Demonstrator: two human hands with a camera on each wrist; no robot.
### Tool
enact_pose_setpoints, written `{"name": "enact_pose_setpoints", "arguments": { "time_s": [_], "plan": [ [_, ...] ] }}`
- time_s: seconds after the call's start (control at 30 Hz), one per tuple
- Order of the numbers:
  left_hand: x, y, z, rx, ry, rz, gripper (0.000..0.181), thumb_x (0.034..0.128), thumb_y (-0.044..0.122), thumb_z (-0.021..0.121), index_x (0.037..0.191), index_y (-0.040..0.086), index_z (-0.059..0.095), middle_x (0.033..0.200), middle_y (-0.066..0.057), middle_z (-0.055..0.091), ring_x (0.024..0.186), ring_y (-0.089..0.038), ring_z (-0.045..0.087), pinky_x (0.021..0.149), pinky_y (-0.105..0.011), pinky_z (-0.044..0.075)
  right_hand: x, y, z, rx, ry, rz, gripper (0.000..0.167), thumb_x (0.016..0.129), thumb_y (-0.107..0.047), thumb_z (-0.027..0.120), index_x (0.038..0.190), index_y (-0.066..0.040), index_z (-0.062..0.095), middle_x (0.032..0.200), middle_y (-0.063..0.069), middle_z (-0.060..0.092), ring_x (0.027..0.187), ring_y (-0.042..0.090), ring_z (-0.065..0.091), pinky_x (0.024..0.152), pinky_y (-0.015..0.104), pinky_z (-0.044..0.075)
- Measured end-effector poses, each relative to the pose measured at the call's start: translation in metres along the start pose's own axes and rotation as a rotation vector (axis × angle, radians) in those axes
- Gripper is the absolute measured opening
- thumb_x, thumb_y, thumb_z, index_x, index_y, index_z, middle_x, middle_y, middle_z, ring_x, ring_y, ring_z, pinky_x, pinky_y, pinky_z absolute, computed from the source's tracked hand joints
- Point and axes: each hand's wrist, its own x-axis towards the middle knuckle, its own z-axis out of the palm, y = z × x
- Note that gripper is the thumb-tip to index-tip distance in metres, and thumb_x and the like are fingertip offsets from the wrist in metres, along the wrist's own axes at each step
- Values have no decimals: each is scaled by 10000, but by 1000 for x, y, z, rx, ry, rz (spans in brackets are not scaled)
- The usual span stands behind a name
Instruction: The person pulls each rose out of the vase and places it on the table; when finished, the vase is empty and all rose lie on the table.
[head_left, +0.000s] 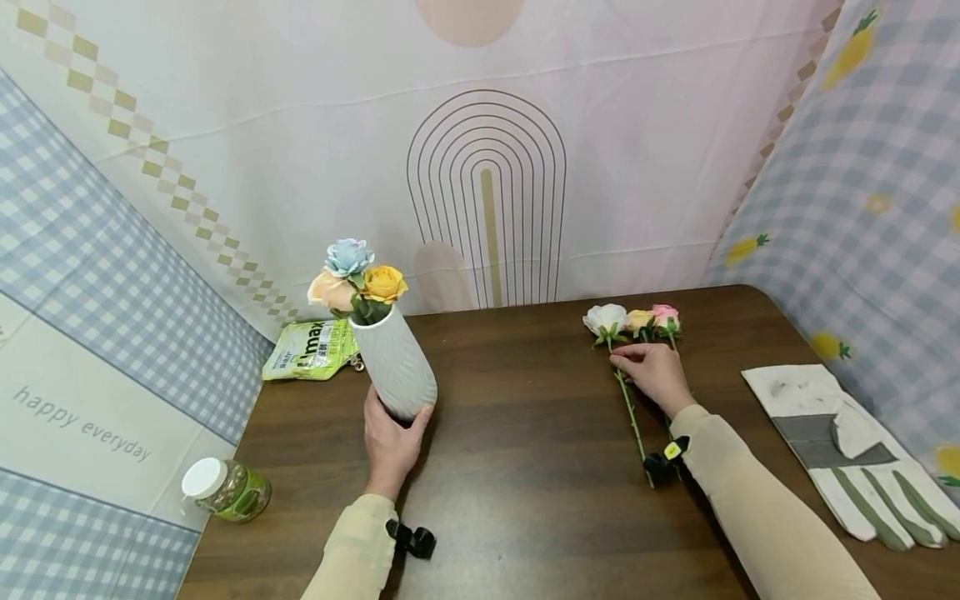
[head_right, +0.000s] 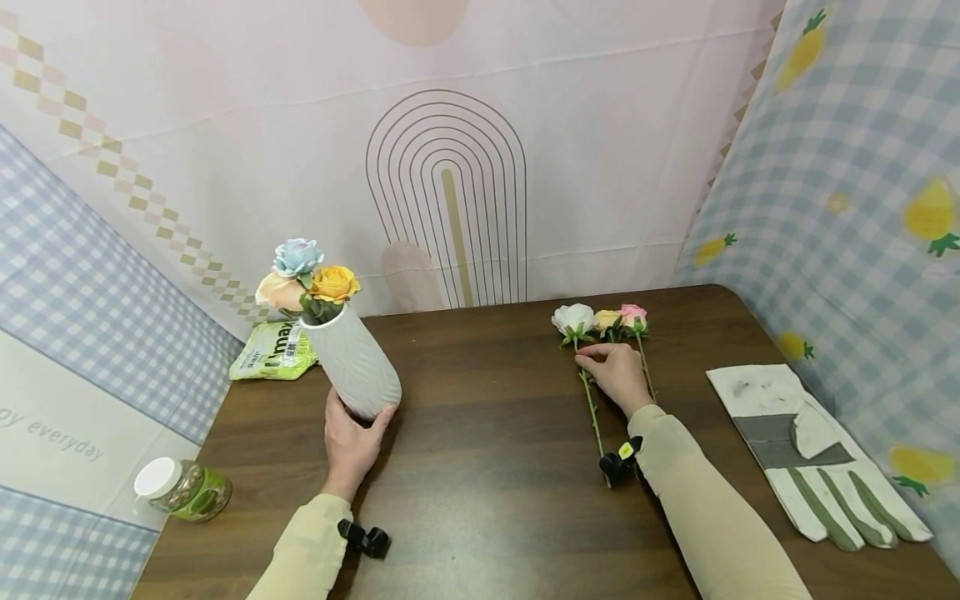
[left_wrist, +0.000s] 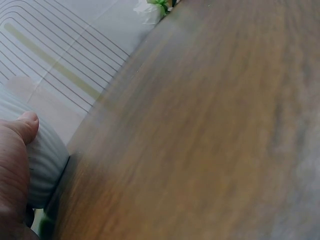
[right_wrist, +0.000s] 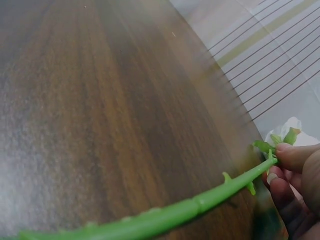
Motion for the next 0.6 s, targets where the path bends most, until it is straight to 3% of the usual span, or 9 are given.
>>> {"name": "enact_pose_setpoints", "arguments": {
  "time_s": [0.33, 0.6],
  "plan": [
    [-1, 1, 1, -2, 12, 5, 955, 683, 320, 862, 1429, 21, 345, 1318, -216, 468, 1225, -367, 453, 1013, -489, 344, -2, -4, -5, 52, 16, -26, 166, 861, -239, 735, 959, -108, 766, 797, 49, 723, 631, 145, 663, 535, 259, 522],
    [0, 1, -1, -1, -3, -12, 941, 704, 314, 851, 1433, 17, 336, 1332, -220, 459, 1238, -365, 443, 1027, -484, 335, -1, -21, -16, -16, 74, -70, 238, 863, -338, 722, 974, -132, 767, 886, 48, 725, 689, 147, 601, 560, 264, 467]
  ]
}}
